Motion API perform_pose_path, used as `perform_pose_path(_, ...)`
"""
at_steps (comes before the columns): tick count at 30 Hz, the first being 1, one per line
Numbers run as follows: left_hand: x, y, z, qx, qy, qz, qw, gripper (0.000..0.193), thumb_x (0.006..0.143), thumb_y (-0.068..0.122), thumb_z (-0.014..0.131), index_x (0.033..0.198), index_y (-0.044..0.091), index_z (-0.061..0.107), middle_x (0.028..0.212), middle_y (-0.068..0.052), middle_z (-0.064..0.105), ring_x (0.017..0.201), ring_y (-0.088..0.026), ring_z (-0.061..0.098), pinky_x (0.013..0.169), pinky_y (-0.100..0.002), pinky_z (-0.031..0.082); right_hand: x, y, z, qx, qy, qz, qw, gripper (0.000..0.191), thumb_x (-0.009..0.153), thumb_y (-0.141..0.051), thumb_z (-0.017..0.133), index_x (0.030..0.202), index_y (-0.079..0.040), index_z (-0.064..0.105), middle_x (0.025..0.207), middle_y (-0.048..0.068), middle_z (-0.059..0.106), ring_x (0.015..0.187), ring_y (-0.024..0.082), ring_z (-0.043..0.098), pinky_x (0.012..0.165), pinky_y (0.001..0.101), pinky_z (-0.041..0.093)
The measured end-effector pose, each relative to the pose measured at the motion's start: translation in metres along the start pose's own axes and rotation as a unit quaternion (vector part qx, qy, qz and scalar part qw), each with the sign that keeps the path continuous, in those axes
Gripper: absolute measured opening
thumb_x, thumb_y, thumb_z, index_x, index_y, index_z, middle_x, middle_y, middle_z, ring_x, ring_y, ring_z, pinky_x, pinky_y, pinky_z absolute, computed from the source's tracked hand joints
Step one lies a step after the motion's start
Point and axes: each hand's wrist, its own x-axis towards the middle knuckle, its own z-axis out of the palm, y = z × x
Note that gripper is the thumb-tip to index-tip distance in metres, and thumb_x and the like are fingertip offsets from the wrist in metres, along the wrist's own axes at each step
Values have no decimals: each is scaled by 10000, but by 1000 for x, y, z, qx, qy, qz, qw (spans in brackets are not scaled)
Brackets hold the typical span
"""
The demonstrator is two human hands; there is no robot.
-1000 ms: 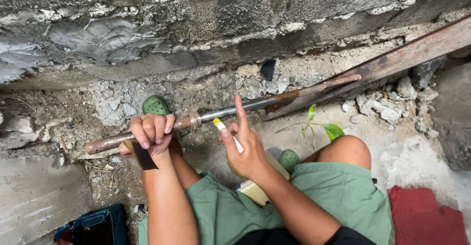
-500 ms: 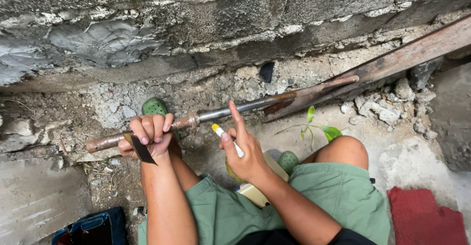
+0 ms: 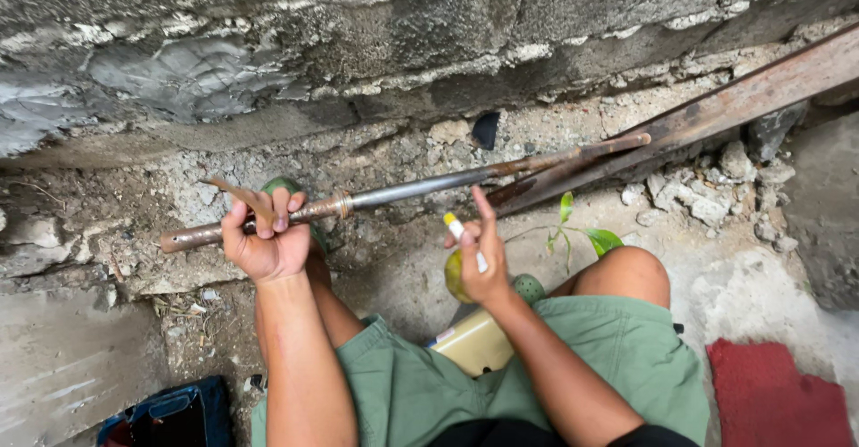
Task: The person sits on a small stool and scrubs a long metal rod with sandpaper. They then spray the rod with a liquid from a yellow bottle and continue scrubbing. The person repeats the spraying and scrubbing process multiple times.
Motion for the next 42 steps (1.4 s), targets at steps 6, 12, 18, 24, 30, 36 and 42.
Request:
perform_pose_path(6, -5, -6, -7, -6, 40, -5, 999, 257, 1094, 266, 544, 851, 180, 552, 582, 49, 374, 658, -104, 416, 784, -300, 363, 8, 64, -38, -105, 109, 113, 982, 504, 1040, -305, 587, 1473, -72, 477, 856, 89, 740, 781, 184, 682, 771, 327, 532)
perform_pose_path(12, -5, -7, -16, -14, 21, -9, 1000, 283, 1124, 276, 548, 857, 184, 551, 575, 51, 373, 663, -99, 425, 774, -288, 359, 17, 75, -35, -293, 195, 121, 928, 318, 885, -334, 805, 1048, -76, 718, 912, 124, 730, 835, 284, 715, 767, 379, 549)
perform_pose_path(18, -6, -4, -14, -13, 36, -13, 999, 236, 1118, 275, 546, 901, 184, 566, 575, 49, 367, 661, -96, 428, 775, -289, 363, 23, 72, -28, -326, 234, 98, 910, 330, 812, -367, 865, 934, -72, 779, 934, 120, 711, 844, 323, 686, 760, 422, 541)
perform_pose_path(24, -6, -2, -14, -23, 47, -13, 999, 242, 1118, 270, 549, 893, 183, 569, 586, 45, 371, 671, -101, 430, 782, -294, 369, 25, 70, -17, -330, 186, 126, 917, 368, 817, -416, 860, 911, -74, 764, 938, 121, 700, 868, 331, 684, 776, 438, 540)
perform_pose_path(30, -11, -1, -6, -5, 58, -6, 998, 198, 1116, 266, 543, 948, 162, 559, 625, 53, 360, 714, -105, 425, 867, -328, 381, 48, 96, 2, -394, 74, 161, 902, 405, 833, -428, 831, 1012, -74, 749, 978, 168, 677, 915, 390, 664, 787, 484, 526)
perform_pose_path(36, 0, -4, -3, -15, 69, -8, 997, 176, 1129, 253, 527, 994, 143, 550, 616, 55, 358, 711, -99, 423, 891, -336, 380, 106, 130, 16, -352, 87, 200, 910, 476, 826, -332, 787, 1214, -93, 651, 966, 152, 708, 913, 383, 695, 802, 470, 543)
perform_pose_path(42, 30, -10, -18, -29, 77, -8, 997, 235, 1142, 253, 507, 937, 155, 564, 613, 49, 357, 717, -108, 426, 873, -325, 381, 184, 145, 33, -293, 108, 98, 945, 575, 873, -243, 798, 1372, -174, 521, 725, 75, 668, 663, 319, 695, 629, 457, 535)
